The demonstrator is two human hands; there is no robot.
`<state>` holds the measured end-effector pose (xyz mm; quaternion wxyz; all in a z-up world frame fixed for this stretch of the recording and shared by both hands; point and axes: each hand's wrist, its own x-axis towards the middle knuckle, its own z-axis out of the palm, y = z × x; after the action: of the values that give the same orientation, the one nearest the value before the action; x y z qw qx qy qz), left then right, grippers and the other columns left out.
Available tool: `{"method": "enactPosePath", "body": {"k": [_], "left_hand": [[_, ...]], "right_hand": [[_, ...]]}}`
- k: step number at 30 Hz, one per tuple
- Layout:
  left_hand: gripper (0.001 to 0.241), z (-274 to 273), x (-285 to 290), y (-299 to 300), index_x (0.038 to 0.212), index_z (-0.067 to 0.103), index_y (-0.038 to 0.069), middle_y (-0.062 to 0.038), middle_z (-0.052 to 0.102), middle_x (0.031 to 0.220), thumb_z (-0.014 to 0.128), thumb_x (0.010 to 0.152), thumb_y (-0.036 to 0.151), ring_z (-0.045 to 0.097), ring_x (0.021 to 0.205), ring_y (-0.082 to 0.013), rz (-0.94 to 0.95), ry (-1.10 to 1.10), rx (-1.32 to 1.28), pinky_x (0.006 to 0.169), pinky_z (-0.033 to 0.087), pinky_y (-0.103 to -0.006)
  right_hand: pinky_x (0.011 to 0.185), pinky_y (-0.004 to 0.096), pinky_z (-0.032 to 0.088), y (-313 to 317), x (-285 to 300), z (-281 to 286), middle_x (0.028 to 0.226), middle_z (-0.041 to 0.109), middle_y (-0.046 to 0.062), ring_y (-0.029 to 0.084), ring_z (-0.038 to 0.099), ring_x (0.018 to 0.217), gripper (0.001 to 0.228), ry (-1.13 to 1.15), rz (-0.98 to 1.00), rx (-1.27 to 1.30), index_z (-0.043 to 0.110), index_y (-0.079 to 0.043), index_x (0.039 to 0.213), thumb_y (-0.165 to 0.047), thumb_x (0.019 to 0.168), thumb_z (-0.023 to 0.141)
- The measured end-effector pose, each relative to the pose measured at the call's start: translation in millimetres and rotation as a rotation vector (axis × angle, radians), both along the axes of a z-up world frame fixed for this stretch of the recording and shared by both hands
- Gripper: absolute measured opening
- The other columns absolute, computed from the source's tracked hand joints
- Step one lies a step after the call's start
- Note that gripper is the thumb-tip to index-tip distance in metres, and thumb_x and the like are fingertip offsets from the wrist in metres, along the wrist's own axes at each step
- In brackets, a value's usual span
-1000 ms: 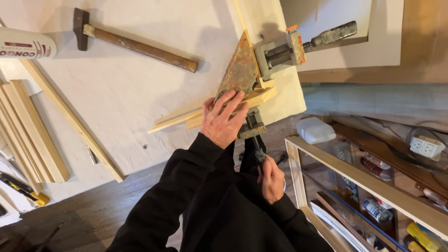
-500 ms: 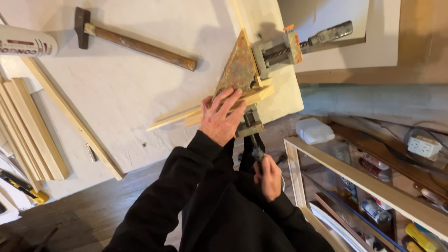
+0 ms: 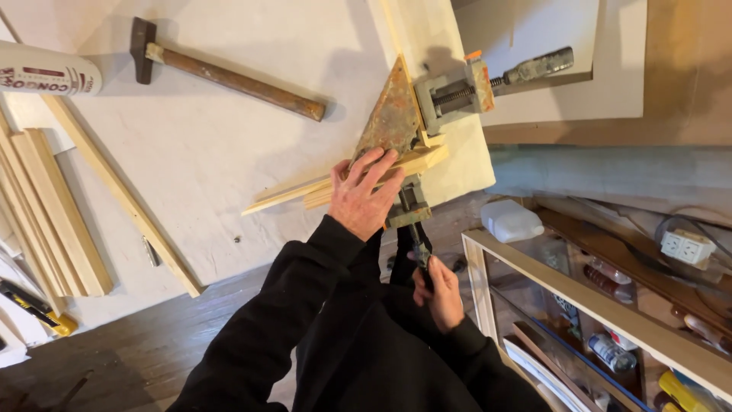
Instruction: The person fits mitered wood frame strips together and holds them in a corner vise, applies wood glue to a joint, presses the pieces together, and taps fasteners into the joint with a hammer while the corner stays clamped.
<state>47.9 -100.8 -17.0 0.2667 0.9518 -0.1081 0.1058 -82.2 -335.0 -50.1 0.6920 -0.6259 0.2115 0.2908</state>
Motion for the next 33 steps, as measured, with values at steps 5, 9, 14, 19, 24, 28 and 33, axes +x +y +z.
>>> {"method": "enactPosePath", "body": {"k": [5, 9, 14, 19, 24, 28, 33], "left_hand": [[0.033, 4, 1, 0, 0.123, 0.069, 0.012, -0.003, 0.055, 0.146, 0.076, 0.091, 0.015, 0.049, 0.138, -0.0240, -0.027, 0.001, -0.036, 0.100, 0.042, -0.0568], [0.032, -3, -1, -1, 0.122, 0.069, 0.014, -0.002, 0.056, 0.146, 0.075, 0.091, 0.014, 0.049, 0.138, -0.0239, -0.015, -0.032, -0.006, 0.102, 0.042, -0.0576], [0.036, -4, -2, 2, 0.122, 0.069, 0.011, -0.007, 0.057, 0.145, 0.073, 0.087, 0.013, 0.050, 0.137, -0.0273, -0.048, -0.014, 0.029, 0.100, 0.042, -0.0584], [0.033, -15, -5, -3, 0.122, 0.068, 0.012, -0.007, 0.055, 0.146, 0.074, 0.090, 0.019, 0.049, 0.138, -0.0276, -0.009, -0.054, -0.005, 0.107, 0.038, -0.0619], [0.047, 8, 22, -12, 0.125, 0.067, 0.014, -0.010, 0.052, 0.141, 0.079, 0.081, 0.029, 0.046, 0.137, -0.0286, -0.020, -0.094, -0.059, 0.119, 0.028, -0.0680], [0.064, 19, 69, -5, 0.122, 0.066, 0.006, -0.014, 0.052, 0.141, 0.080, 0.065, 0.031, 0.046, 0.139, -0.0314, -0.194, 0.085, 0.034, 0.119, 0.026, -0.0663], [0.064, 14, 66, -16, 0.126, 0.066, 0.006, -0.011, 0.052, 0.139, 0.080, 0.070, 0.033, 0.045, 0.139, -0.0286, -0.208, 0.157, 0.108, 0.121, 0.024, -0.0666]], "right_hand": [[0.049, 0.027, 0.044, -8, 11, 4, 0.067, 0.051, 0.001, 0.008, 0.038, 0.049, 0.054, 0.294, 0.057, 0.196, 0.063, -0.001, 0.120, -0.045, 0.107, 0.035], [0.049, 0.026, 0.042, -14, -6, -20, 0.063, 0.046, 0.000, 0.009, 0.039, 0.050, 0.062, 0.170, 0.120, 0.082, 0.064, 0.005, 0.111, -0.050, 0.110, 0.034], [0.048, 0.026, 0.038, -23, -19, -41, 0.062, 0.035, -0.003, 0.010, 0.031, 0.051, 0.061, 0.374, -0.068, 0.544, 0.056, 0.002, 0.107, -0.055, 0.117, 0.035], [0.063, 0.033, 0.053, -46, 36, -9, 0.076, 0.063, 0.006, 0.014, 0.059, 0.067, 0.052, -0.017, 0.517, -0.002, 0.071, -0.001, 0.117, -0.046, 0.107, 0.047], [0.072, 0.027, 0.061, -43, 232, 94, 0.091, 0.078, 0.004, 0.012, 0.074, 0.077, 0.012, -0.543, 0.854, -0.330, 0.074, -0.004, 0.099, -0.011, 0.099, 0.064], [0.077, 0.030, 0.057, 47, 403, 51, 0.105, 0.074, 0.009, 0.015, 0.072, 0.093, 0.022, -0.845, 0.799, -0.363, 0.064, 0.000, 0.120, -0.017, 0.106, 0.069], [0.082, 0.033, 0.065, 90, 456, 10, 0.111, 0.072, 0.009, 0.016, 0.076, 0.100, 0.031, -0.493, 0.828, -0.098, 0.052, -0.006, 0.119, -0.019, 0.104, 0.076]]}}
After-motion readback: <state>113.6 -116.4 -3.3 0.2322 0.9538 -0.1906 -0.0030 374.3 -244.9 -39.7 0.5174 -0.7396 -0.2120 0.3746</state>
